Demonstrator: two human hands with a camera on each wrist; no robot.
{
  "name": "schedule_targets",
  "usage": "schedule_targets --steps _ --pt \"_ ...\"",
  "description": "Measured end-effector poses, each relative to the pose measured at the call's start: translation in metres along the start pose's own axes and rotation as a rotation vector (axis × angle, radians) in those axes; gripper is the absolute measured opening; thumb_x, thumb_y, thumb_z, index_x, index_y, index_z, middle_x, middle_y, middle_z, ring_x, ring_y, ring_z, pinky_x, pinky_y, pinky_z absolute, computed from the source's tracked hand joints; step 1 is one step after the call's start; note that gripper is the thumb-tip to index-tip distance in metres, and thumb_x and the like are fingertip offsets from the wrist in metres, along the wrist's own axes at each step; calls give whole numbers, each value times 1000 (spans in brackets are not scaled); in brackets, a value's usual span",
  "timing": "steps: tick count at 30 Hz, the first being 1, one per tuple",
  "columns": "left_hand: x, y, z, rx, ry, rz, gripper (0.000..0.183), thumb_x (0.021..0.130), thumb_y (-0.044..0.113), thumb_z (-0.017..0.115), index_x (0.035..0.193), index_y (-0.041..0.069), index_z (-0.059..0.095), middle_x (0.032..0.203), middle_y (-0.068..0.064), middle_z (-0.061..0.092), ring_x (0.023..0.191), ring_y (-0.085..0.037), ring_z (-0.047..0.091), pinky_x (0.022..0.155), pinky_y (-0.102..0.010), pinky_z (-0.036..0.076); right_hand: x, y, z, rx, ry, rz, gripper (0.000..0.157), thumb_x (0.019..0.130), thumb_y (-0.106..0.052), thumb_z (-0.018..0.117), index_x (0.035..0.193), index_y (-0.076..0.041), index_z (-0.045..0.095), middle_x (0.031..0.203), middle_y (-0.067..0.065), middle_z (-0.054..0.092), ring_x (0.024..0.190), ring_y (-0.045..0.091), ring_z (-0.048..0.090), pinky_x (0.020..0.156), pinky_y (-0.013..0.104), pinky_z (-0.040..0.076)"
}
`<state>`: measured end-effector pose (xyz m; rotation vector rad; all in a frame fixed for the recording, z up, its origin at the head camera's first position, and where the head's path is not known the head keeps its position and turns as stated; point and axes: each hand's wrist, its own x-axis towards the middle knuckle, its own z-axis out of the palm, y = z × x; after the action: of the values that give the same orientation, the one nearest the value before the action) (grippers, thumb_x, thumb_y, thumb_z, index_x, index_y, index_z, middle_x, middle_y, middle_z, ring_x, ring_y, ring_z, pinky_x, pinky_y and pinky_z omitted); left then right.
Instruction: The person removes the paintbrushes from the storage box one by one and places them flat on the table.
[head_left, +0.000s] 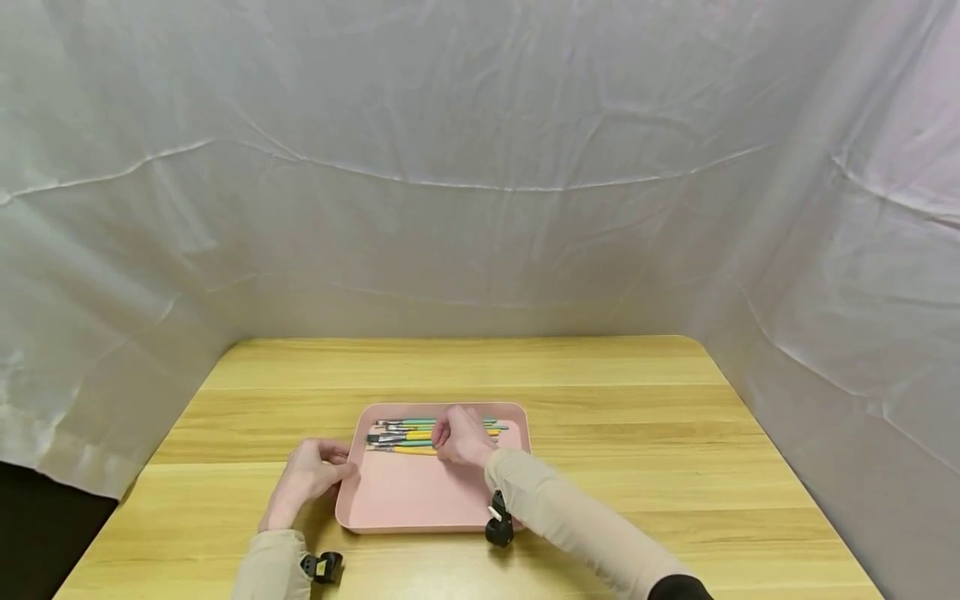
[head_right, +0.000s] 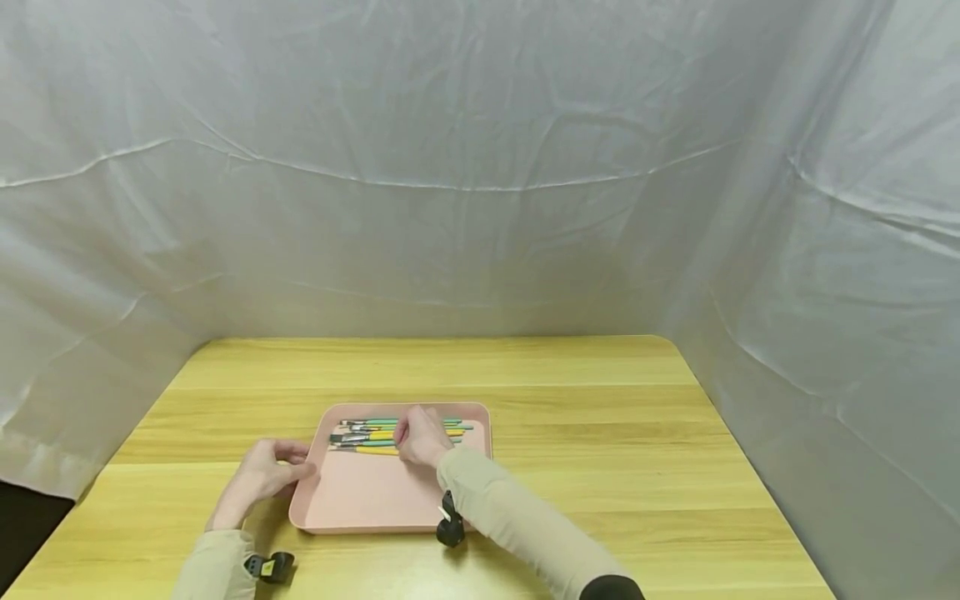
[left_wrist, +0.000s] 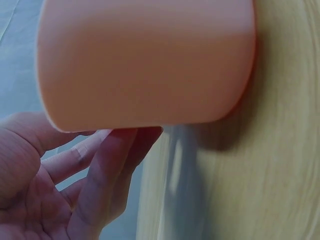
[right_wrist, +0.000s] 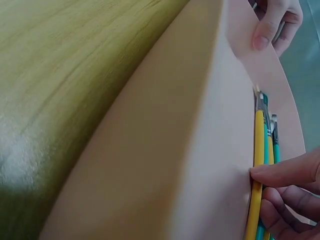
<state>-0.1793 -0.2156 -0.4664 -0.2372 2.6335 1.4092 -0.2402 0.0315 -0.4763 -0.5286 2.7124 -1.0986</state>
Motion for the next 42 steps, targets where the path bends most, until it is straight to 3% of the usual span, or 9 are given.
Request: schedule_targets --steps 10,23,34,42 --pt "2 1 0 13 -3 9 34 79 0 72 111 -12 68 91 -17 73 74 -16 68 63 -33 61 3 2 -1 -44 -17 -38 17 70 8 81 75 -7 73 64 -3 64 58 5 53 64 18 46" --pt "2 0 0 -8 -8 16 35 79 -1 71 111 -14 67 89 -17 73 74 -17 69 62 -34 61 6 4 -1 -122 -76 -89 18 75 9 68 78 -8 73 72 -2 67 60 3 50 59 14 44" --pt "4 0 4 -44 -20 1 35 80 -2 71 113 -15 66 92 -21 73 74 -19 70 62 -35 62 4 6 -9 -47 -121 -78 15 75 8 72 82 -5 75 74 6 72 61 2 55 63 14 48" --pt "4 0 3 -40 -23 9 37 81 -2 71 114 -15 65 94 -23 73 77 -21 71 64 -36 63 3 8 -18 -53 -144 -106 14 78 6 71 85 -5 76 81 6 75 68 3 57 67 15 49"
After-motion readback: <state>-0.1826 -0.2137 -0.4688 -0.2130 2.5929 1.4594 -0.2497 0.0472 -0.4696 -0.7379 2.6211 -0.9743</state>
